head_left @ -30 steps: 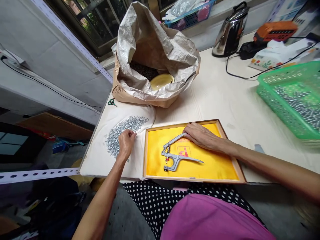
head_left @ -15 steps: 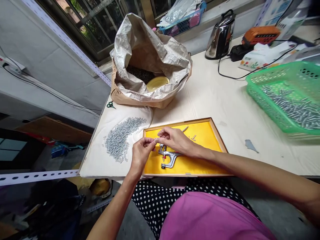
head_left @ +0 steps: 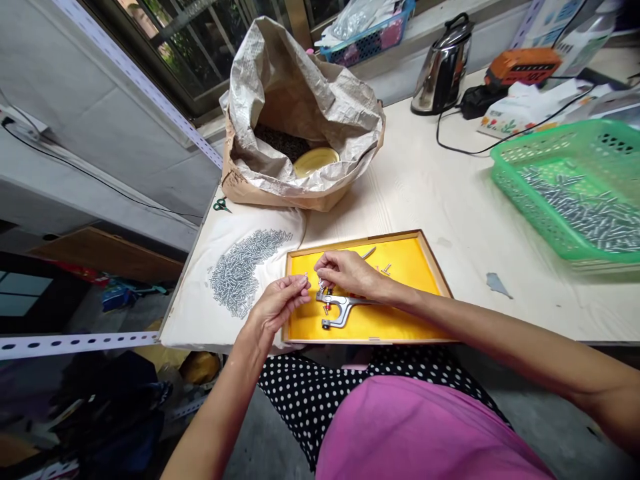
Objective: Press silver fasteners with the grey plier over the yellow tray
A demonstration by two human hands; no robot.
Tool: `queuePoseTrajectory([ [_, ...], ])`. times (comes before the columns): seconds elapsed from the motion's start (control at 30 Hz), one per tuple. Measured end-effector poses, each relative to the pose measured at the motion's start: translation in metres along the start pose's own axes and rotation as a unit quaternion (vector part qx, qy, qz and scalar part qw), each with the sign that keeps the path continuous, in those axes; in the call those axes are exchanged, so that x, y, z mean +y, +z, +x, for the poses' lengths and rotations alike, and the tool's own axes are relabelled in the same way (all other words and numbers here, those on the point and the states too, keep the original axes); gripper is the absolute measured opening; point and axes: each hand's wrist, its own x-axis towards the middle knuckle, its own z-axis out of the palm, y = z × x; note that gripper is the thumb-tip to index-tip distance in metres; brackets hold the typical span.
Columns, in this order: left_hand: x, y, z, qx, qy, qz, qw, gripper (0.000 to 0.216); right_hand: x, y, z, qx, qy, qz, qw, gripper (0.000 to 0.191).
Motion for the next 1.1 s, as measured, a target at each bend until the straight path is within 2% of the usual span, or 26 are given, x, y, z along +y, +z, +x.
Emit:
queuePoseTrajectory([
  [0.1, -0.004, -0.015, -0.005, 0.053, 0.047, 0.013, 0.997, 0.027, -0.020, 0.013, 0.020, 0.014, -0.032, -0.041, 0.999, 0.012],
  [0.2, -0.013, -0.027, -0.015, 0.083, 0.067, 0.043, 0.993, 0.035, -0.055, 0.027, 0.040, -0.006, -0.138, -0.043, 0.989, 0.008],
  [0.3, -0.025, -0.030, -0.026, 0.112, 0.104, 0.068, 0.986, 0.048, -0.073, 0.024, 0.036, -0.012, -0.245, -0.140, 0.959, 0.016],
  [0.37, -0.032, -0.028, -0.033, 0.118, 0.118, 0.080, 0.983, 0.051, -0.064, 0.011, 0.016, -0.034, -0.259, -0.259, 0.930, 0.015],
  [0.47, -0.043, -0.020, -0.039, 0.111, 0.120, 0.098, 0.982, 0.049, -0.025, -0.013, -0.026, -0.092, -0.173, -0.425, 0.884, 0.021],
  [0.53, -0.050, -0.013, -0.037, 0.099, 0.124, 0.112, 0.981, 0.046, 0.004, -0.024, -0.050, -0.080, -0.126, -0.487, 0.861, 0.014],
  [0.6, -0.056, -0.009, -0.032, 0.088, 0.135, 0.136, 0.978, 0.044, 0.027, -0.028, -0.064, -0.075, -0.116, -0.512, 0.848, 0.012],
  [0.7, -0.063, -0.008, -0.020, 0.075, 0.148, 0.186, 0.968, 0.042, 0.045, -0.031, -0.072, -0.067, -0.136, -0.508, 0.848, 0.011],
  [0.83, -0.069, -0.006, -0.009, 0.073, 0.162, 0.226, 0.958, 0.040, 0.046, -0.043, -0.077, -0.009, -0.180, -0.473, 0.862, 0.022],
  [0.9, -0.072, 0.002, -0.011, 0.065, 0.159, 0.207, 0.963, 0.041, 0.042, -0.055, -0.083, 0.030, -0.185, -0.442, 0.877, 0.024],
  [1.03, -0.071, 0.021, -0.023, -0.017, 0.125, 0.131, 0.983, 0.042, 0.034, -0.075, -0.091, 0.076, -0.181, -0.397, 0.897, 0.020],
  [1.1, -0.066, 0.023, -0.025, 0.017, 0.139, 0.117, 0.983, 0.042, 0.033, -0.078, -0.090, 0.076, -0.180, -0.406, 0.893, 0.021],
])
